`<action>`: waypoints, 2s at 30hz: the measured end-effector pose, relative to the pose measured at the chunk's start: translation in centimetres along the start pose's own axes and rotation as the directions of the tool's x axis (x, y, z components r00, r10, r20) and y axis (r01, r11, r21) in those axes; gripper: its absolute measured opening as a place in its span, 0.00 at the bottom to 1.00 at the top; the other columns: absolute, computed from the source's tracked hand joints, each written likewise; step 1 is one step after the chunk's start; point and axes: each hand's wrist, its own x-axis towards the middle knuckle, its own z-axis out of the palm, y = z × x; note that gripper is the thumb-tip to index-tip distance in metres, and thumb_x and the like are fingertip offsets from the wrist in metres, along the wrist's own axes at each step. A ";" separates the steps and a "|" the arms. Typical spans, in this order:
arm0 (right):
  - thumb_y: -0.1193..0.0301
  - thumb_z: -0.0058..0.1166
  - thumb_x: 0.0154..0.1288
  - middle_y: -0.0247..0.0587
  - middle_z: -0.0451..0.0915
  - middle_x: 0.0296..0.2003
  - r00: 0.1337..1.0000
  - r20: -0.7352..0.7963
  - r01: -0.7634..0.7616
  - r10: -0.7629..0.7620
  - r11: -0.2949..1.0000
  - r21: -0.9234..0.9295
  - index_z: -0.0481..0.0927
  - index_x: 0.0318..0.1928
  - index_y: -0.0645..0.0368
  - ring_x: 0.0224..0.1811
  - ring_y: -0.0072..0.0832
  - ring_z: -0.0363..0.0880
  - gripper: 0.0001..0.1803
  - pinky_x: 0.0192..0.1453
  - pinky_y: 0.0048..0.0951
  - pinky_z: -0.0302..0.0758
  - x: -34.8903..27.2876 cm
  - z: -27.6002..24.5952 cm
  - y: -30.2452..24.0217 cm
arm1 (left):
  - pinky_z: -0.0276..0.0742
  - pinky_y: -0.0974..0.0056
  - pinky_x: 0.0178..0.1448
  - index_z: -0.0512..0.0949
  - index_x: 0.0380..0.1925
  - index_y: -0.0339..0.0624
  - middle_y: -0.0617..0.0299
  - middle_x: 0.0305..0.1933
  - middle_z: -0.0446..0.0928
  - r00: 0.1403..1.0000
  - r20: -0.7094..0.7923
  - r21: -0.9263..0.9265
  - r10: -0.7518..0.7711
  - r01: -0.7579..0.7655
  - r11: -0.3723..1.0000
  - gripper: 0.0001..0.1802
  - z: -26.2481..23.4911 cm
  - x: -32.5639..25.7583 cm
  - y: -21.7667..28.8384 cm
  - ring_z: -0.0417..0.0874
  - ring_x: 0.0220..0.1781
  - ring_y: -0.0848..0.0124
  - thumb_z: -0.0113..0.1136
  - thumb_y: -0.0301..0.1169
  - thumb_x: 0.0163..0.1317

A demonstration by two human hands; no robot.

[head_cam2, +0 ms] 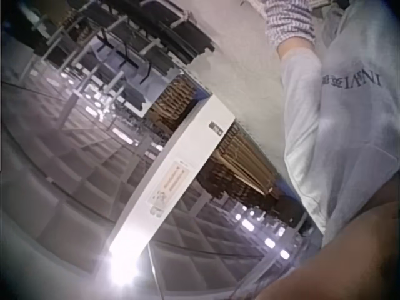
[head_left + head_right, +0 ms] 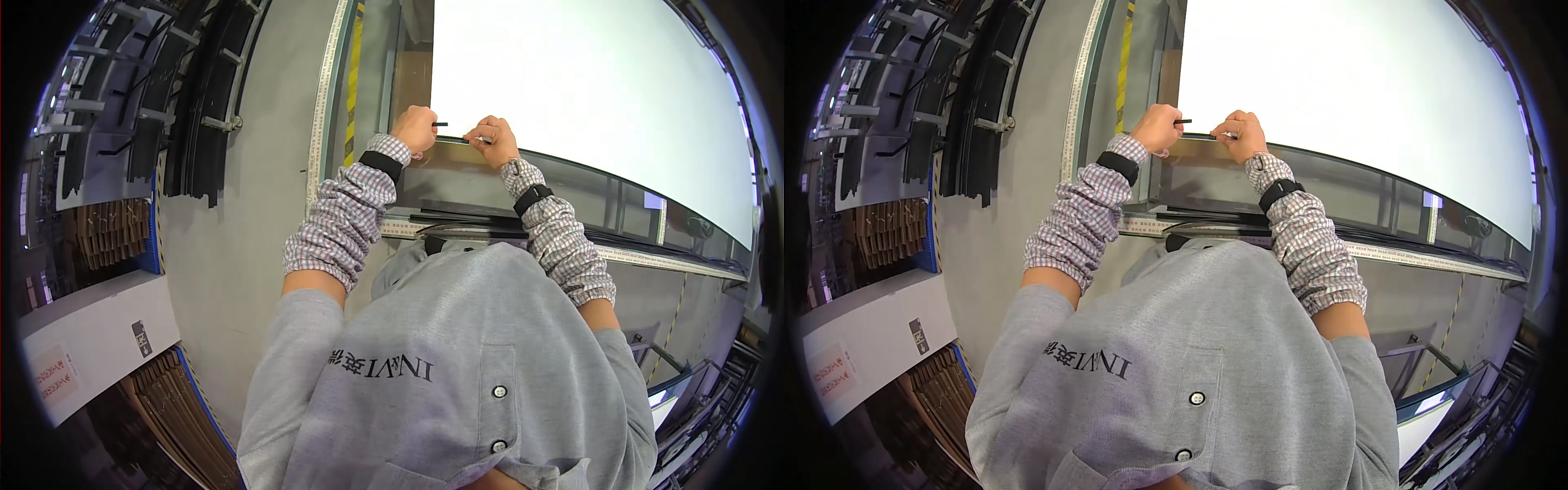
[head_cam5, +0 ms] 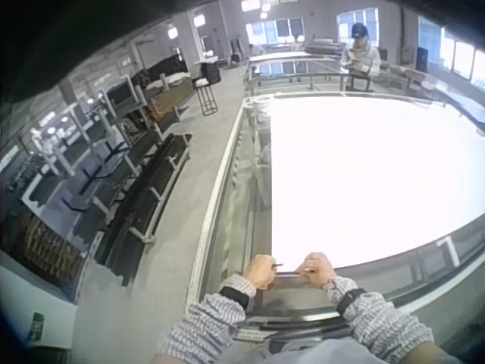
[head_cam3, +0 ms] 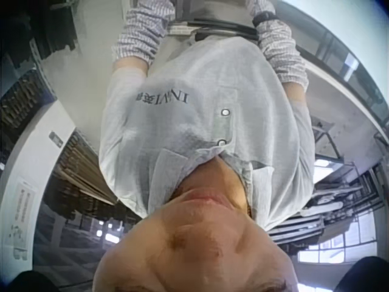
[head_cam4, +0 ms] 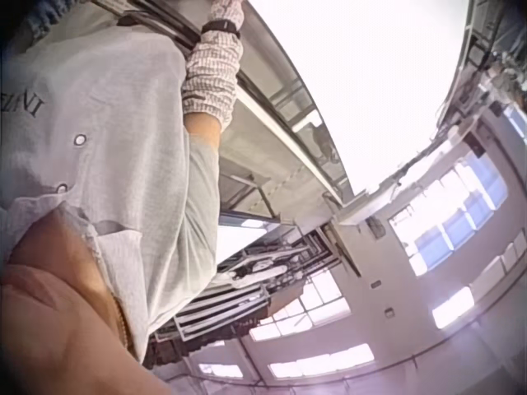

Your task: The person installs a black rubber sealant strip along the edge of a large white panel on a workbench. They use a utility knife to cut the strip to length and a roll of tape to secure it in place. The task involves measuring, cutting, and pressing the sealant onto the panel's perimeter.

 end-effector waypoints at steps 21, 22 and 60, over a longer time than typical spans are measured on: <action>0.65 0.66 0.39 0.39 0.73 0.22 0.984 -0.173 0.020 -0.047 0.988 -0.153 0.78 0.18 0.53 0.29 0.37 0.70 0.10 0.37 0.35 0.69 0.3 0.5 -2.9 | 0.75 0.63 0.19 0.77 0.28 0.31 0.50 0.22 0.77 0.985 -0.109 -0.074 0.131 -0.139 0.987 0.07 1.5 0.1 -2.4 0.79 0.16 0.64 0.62 0.25 0.49; 0.63 0.66 0.38 0.38 0.73 0.23 0.979 -0.200 -0.011 -0.036 0.974 -0.228 0.77 0.18 0.52 0.31 0.37 0.69 0.11 0.38 0.34 0.69 0.2 0.6 -3.3 | 0.75 0.59 0.26 0.77 0.27 0.32 0.48 0.24 0.77 0.997 -0.062 -0.124 0.042 -0.050 0.991 0.09 1.4 0.0 -2.2 0.80 0.21 0.59 0.63 0.26 0.46; 0.70 0.63 0.47 0.43 0.74 0.32 0.908 -0.312 -0.291 0.280 0.957 0.010 0.79 0.30 0.59 0.32 0.33 0.77 0.10 0.37 0.32 0.74 -4.5 -0.3 -7.5 | 0.78 0.60 0.37 0.73 0.33 0.32 0.53 0.29 0.75 0.970 0.245 -0.319 0.002 0.079 0.945 0.22 -1.8 -0.6 -1.3 0.80 0.34 0.64 0.68 0.38 0.44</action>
